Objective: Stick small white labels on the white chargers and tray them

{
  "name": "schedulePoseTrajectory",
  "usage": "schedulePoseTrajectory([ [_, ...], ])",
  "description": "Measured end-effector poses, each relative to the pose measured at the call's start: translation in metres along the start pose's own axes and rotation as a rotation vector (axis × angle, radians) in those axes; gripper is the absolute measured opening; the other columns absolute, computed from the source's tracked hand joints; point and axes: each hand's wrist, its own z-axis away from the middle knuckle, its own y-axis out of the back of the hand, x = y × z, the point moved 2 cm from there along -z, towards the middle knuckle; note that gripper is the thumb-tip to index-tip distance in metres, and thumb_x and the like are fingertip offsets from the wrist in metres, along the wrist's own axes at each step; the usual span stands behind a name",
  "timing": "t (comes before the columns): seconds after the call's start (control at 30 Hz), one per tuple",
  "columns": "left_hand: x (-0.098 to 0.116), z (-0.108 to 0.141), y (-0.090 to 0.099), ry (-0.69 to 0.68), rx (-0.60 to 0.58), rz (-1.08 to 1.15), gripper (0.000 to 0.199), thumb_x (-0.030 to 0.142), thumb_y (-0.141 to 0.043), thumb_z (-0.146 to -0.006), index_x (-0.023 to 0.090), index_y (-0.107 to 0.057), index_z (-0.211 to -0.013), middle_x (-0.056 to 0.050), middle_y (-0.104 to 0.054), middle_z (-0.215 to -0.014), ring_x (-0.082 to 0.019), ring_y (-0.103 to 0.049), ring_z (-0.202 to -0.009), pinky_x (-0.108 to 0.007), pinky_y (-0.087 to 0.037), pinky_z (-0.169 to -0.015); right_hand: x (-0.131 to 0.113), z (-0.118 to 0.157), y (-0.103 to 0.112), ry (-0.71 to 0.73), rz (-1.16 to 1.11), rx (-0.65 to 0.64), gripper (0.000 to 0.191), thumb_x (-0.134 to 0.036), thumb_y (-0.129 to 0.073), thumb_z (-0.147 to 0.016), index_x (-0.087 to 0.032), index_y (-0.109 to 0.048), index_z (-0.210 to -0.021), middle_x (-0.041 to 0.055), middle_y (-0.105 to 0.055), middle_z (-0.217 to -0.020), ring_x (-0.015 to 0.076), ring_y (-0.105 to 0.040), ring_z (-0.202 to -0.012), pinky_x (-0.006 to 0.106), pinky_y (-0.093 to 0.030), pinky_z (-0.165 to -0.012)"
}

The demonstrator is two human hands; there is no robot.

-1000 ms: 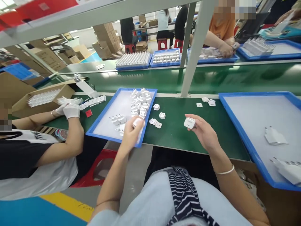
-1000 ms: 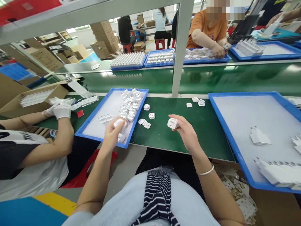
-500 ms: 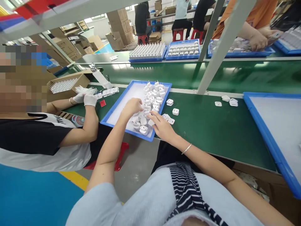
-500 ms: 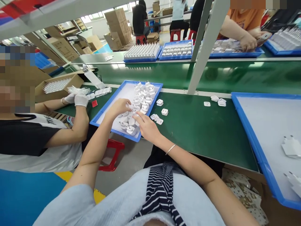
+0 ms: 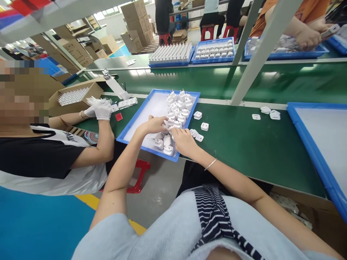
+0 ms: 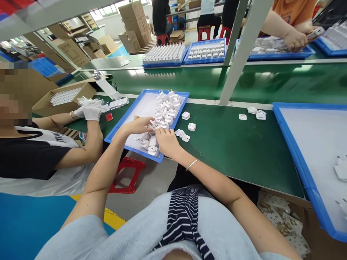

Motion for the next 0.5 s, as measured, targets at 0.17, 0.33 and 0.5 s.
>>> schedulePoseTrajectory([
  [0.17,0.009,0.024,0.004,0.019,0.201,0.049,0.052,0.032,-0.053,-0.089,0.023,-0.047,-0.141,-0.007,-0.067,-0.131,-0.024,-0.063,-0.116,-0.042,-0.032,-0.115,0.001,0.008,0.013,-0.021,-0.053,0.069,0.047,-0.019,-0.045,-0.098,-0.008,-0.051,-0.143,0.0185,-0.055,-0.144,0.0316,-0.05,-0.127,0.042,-0.04,-0.101],
  [0.33,0.003,0.056,-0.015,0.183,0.338,0.093,0.032,0.036,-0.044,-0.093,0.019,-0.067,-0.108,-0.014,-0.07,-0.115,-0.031,-0.063,-0.112,-0.042,-0.046,-0.099,-0.005,-0.005,0.034,0.094,0.045,-0.018,0.036,-0.017,-0.04,-0.1,-0.01,-0.067,-0.122,0.0186,-0.063,-0.131,0.0323,-0.052,-0.122,0.043,-0.041,-0.098],
  [0.5,-0.027,0.048,-0.033,0.122,0.105,0.267,0.037,0.02,-0.047,-0.077,0.021,-0.073,-0.104,-0.008,-0.074,-0.117,-0.026,-0.064,-0.116,-0.037,-0.048,-0.103,-0.027,-0.048,0.027,0.28,0.131,-0.283,0.03,-0.002,-0.049,-0.088,-0.011,-0.077,-0.094,0.0161,-0.076,-0.097,0.0299,-0.063,-0.108,0.046,-0.036,-0.103],
])
